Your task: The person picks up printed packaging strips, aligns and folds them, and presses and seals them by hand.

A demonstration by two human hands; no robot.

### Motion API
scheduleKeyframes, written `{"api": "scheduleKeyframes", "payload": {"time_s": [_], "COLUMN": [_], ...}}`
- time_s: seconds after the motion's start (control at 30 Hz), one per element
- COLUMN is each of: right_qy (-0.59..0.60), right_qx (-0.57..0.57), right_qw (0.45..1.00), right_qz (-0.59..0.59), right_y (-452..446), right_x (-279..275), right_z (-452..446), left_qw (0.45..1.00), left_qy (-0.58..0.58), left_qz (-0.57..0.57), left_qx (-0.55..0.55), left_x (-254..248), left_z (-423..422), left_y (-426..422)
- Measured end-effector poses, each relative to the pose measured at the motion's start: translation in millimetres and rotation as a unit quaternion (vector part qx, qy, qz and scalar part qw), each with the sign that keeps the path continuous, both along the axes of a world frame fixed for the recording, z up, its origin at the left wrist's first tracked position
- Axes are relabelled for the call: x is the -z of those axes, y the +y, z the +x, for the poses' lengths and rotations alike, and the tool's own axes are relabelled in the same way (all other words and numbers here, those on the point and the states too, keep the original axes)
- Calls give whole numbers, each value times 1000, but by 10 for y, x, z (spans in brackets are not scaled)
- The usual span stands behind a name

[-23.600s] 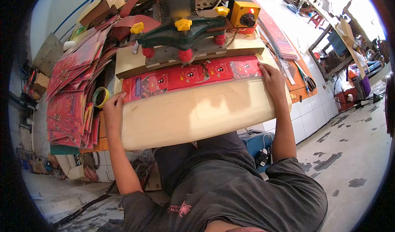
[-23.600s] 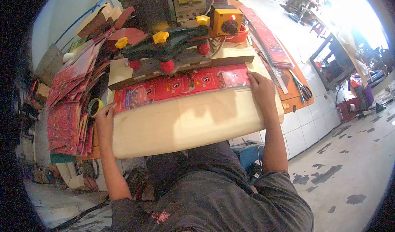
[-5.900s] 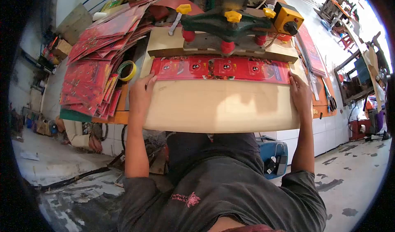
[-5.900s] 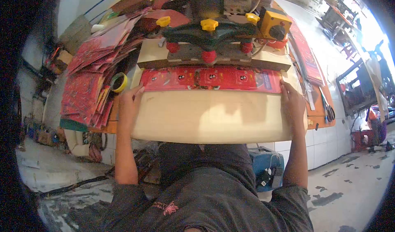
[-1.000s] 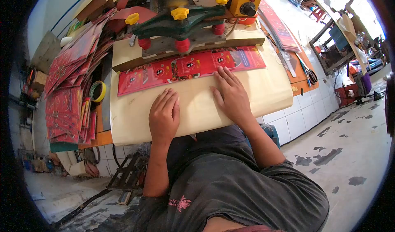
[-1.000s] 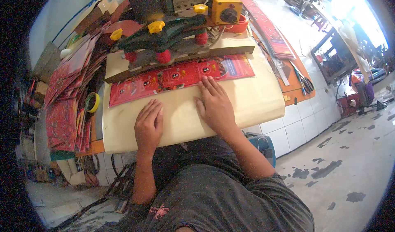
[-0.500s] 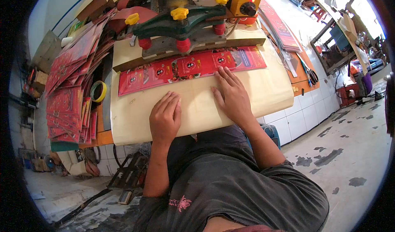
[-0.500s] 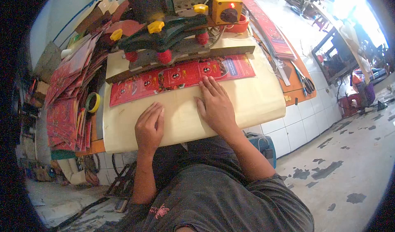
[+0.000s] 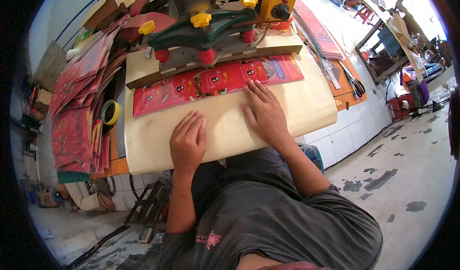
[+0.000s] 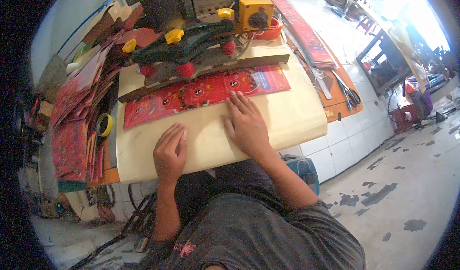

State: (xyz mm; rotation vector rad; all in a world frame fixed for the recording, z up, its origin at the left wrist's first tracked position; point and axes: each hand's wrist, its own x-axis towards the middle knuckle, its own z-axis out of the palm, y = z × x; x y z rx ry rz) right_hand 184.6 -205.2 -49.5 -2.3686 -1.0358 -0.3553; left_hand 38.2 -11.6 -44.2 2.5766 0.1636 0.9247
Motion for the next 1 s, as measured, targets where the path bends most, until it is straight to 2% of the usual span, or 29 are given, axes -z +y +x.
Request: {"api": "scheduleKeyframes", "payload": {"time_s": [0.23,0.3,0.33,0.4,0.53,0.57,0.63,0.73,0.87,1.0], "right_qy": [50,55,55,54,32,17,19,34,73,50], "right_qx": [-54,-5,22,50,68,61,76,92,93,94], "right_qw": [997,994,994,994,996,997,996,994,991,993], "right_qz": [36,93,89,86,52,46,49,50,60,55], "right_y": [-319,-501,-605,-756,-837,-850,-822,-824,-814,-824], "right_x": [-140,-265,-263,-255,-149,-94,-92,-98,-128,-115], "right_z": [174,296,425,698,1067,1102,1068,1040,1066,1046], "left_qw": [993,995,995,991,980,980,980,982,986,987], "left_qy": [-71,-4,-4,99,152,152,163,146,122,114], "left_qz": [-92,-82,-81,-26,64,64,-10,-34,-51,-17], "left_qx": [-22,-59,-56,-82,-115,-115,-110,-113,-106,-115], "left_x": [-173,-227,-269,-341,-326,-284,-199,-177,-107,-33], "left_z": [-246,-355,-381,-407,-309,-283,-235,-225,-230,-225], "left_y": [258,541,693,1000,1485,1527,1547,1542,1589,1613]}}
